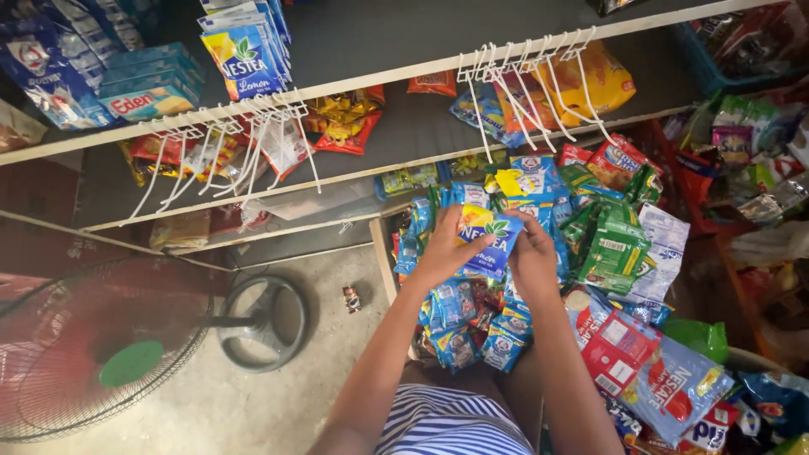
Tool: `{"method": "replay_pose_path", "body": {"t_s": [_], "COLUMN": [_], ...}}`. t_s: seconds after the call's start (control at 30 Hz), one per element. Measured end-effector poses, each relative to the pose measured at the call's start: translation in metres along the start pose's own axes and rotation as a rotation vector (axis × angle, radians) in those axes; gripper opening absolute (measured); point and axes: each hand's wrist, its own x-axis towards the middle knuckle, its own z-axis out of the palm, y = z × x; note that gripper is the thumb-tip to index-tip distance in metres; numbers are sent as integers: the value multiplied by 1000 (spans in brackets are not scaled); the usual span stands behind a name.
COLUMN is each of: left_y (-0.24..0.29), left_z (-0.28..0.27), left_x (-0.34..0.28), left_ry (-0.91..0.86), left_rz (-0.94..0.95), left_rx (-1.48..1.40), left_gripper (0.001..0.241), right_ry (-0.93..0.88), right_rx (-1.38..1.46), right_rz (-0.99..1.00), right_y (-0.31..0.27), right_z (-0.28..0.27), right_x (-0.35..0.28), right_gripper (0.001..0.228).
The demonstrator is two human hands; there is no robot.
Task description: Organizing and restocking powdered drink sachets from a large bin onto grocery store shelves.
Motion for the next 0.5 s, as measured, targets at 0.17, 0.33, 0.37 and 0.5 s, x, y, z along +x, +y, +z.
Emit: {"method": "replay_pose_path", "body": {"t_s": [0.17, 0.33, 0.37, 0.5], "left_y": [-13, -27, -26, -29], "left_z": [20, 33, 33, 27], "left_x": [-6, -16, -19, -37], "left_ry": [53, 37, -26, -14], "left_rz": [22, 73, 1, -21], "left_rx": [-80, -148, -294, -384], "left_gripper": [65, 68, 72, 76], "right_ry": [124, 124, 48, -46], "right_rx": [-6, -464, -441, -402], "right_rz": [139, 176, 56, -49], "right_y": [-10, -17, -13, 6], "right_z": [13, 15, 9, -4], "right_x": [-20, -41, -41, -38], "right_gripper": [41, 48, 47, 45]}}
